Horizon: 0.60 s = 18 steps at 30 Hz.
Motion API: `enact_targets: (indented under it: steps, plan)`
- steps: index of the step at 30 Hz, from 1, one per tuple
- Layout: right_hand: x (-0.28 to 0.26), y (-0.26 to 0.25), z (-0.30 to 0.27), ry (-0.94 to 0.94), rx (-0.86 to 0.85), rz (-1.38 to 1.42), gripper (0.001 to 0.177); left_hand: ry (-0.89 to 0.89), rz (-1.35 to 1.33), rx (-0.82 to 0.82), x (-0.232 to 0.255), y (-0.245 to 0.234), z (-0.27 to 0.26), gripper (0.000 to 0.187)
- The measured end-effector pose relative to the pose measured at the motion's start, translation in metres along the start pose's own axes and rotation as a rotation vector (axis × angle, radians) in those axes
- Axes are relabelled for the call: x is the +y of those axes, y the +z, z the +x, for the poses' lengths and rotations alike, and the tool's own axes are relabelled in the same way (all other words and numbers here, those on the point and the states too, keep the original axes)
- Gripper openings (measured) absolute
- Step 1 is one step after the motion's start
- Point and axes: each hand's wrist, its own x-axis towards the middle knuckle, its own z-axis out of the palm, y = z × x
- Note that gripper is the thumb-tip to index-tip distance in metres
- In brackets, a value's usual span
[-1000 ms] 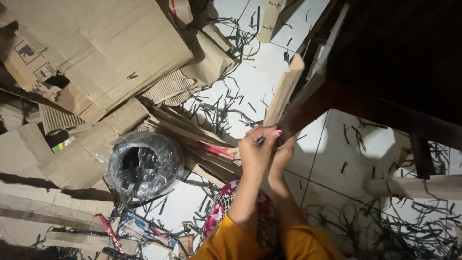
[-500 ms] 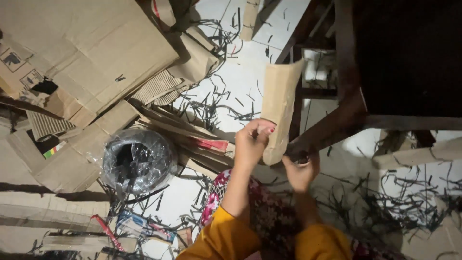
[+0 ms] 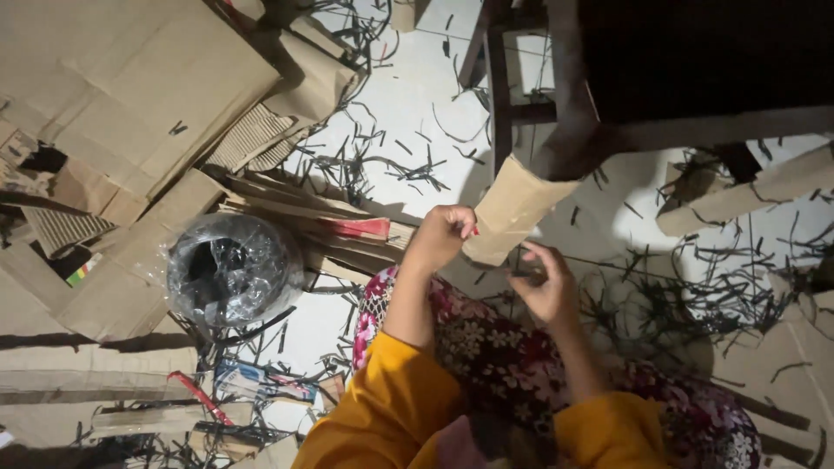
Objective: Wrapping a chair leg with protective paper and securing it with plastic ties
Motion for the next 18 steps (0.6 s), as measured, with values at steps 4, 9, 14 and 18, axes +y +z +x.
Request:
enact_targets:
  steps: [4,9,14,18]
  plan:
    - [0.006,0.026,0.007,-0.263,0.140,0.178,0.033,-0.167,-0.103,-0.011,-0.009,0.010,0.002,0.032]
    - [0.027,0.051,0.019,-0.235,0.223,0.161,0.033,-0.207,-0.021,0.012,0.014,0.011,0.006,0.018]
    - [0.018,0.050,0.020,-0.295,0.293,0.121,0.047,-0.243,-0.027,0.047,0.013,0.022,0.017,0.020]
    - [0.036,0.051,0.027,-0.288,0.290,0.188,0.045,-0.227,0.061,0.058,-0.001,0.021,0.022,0.022]
